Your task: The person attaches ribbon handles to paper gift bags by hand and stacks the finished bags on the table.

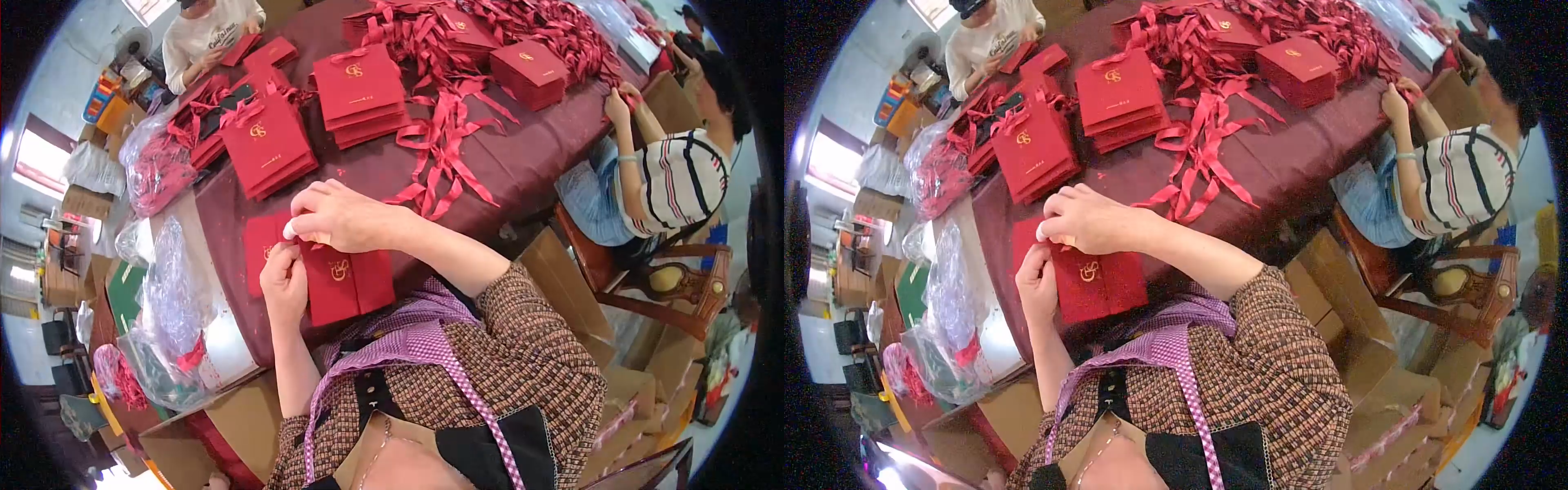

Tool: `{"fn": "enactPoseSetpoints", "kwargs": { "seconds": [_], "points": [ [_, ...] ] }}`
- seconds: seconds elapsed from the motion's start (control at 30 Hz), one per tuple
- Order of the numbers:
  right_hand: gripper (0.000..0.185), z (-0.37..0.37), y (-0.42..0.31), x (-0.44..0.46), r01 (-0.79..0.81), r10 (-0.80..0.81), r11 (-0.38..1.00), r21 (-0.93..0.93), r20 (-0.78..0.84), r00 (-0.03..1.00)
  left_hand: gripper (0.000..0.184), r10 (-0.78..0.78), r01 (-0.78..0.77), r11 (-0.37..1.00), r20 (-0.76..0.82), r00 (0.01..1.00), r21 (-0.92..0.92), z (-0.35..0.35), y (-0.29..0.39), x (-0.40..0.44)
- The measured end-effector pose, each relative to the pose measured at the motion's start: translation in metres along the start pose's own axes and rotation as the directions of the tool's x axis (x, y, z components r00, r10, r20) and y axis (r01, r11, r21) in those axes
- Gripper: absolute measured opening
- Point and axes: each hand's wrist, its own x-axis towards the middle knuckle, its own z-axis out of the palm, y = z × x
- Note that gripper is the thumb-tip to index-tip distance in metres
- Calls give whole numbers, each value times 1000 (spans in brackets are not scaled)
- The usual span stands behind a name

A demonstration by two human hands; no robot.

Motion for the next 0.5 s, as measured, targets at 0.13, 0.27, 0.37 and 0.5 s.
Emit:
{"fn": "enactPoseSetpoints", "kwargs": {
  "seconds": [0.13, 0.27, 0.37, 0.5],
  "points": [
    [19, 5, 11, 4, 51, -54, 992, 116, 29, 998, 10, -85, 83, 989, -8, 996, -122, 1, 1, 0],
    [16, 4, 14, 4, 61, -68, 982, 178, 30, 997, 7, -166, 157, 968, -30, 986, -194, 0, -7, -2],
    [15, 4, 15, 5, 88, -101, 972, 219, 49, 994, 8, -173, 163, 946, -12, 985, -279, 0, -11, -5],
    [14, -1, 13, 4, 75, -99, 972, 224, 98, 990, 8, -369, 288, 828, -81, 926, -481, -1, 9, -3]
  ]
}}
